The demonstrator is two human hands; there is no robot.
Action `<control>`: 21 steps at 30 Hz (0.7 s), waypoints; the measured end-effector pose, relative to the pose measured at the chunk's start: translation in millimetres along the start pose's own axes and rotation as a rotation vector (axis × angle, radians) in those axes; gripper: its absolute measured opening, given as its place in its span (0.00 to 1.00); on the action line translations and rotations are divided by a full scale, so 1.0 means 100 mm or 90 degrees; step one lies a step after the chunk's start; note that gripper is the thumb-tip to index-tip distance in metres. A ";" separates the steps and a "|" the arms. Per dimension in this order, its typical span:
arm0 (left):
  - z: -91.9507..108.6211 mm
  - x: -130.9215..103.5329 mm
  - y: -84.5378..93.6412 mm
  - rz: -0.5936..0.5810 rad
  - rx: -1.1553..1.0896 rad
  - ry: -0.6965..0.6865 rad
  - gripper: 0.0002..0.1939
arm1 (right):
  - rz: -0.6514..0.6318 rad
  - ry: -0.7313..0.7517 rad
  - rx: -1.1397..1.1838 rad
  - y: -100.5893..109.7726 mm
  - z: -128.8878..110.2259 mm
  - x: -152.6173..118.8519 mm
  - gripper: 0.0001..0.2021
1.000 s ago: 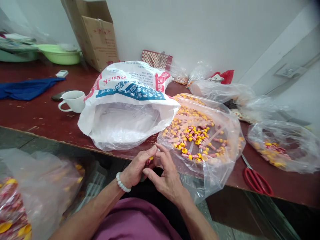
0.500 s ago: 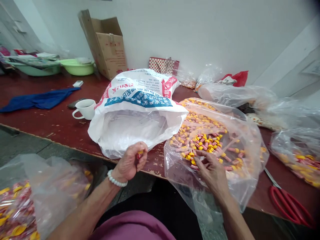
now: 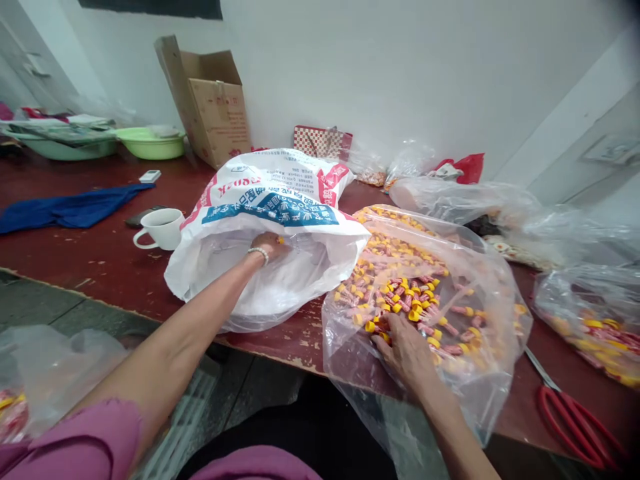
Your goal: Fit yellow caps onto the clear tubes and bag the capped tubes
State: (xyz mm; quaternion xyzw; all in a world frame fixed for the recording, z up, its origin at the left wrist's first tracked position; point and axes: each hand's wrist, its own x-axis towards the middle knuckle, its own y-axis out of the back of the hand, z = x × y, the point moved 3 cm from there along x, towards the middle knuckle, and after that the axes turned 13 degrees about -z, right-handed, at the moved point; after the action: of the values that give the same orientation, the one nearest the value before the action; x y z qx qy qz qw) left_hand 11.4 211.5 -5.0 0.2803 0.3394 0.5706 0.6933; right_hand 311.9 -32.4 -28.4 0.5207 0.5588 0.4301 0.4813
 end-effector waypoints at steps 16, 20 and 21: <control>0.23 -1.60 -0.36 -0.137 -0.390 -0.270 0.20 | 0.206 -0.105 0.877 0.33 -0.06 -0.18 0.19; 0.48 -2.07 -0.56 -0.233 -0.367 -0.284 0.13 | 0.144 0.033 1.067 0.45 -0.62 -0.21 0.15; 0.52 -2.15 -0.59 -0.255 -0.384 -0.273 0.13 | 0.125 0.059 1.085 0.46 -0.72 -0.23 0.13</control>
State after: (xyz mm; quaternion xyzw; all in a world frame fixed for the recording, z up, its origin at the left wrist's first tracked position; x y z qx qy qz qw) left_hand 62.3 -10.6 13.6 0.1060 0.0529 0.4267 0.8966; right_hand 248.6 -49.6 30.9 0.7326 0.6626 -0.0757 -0.1365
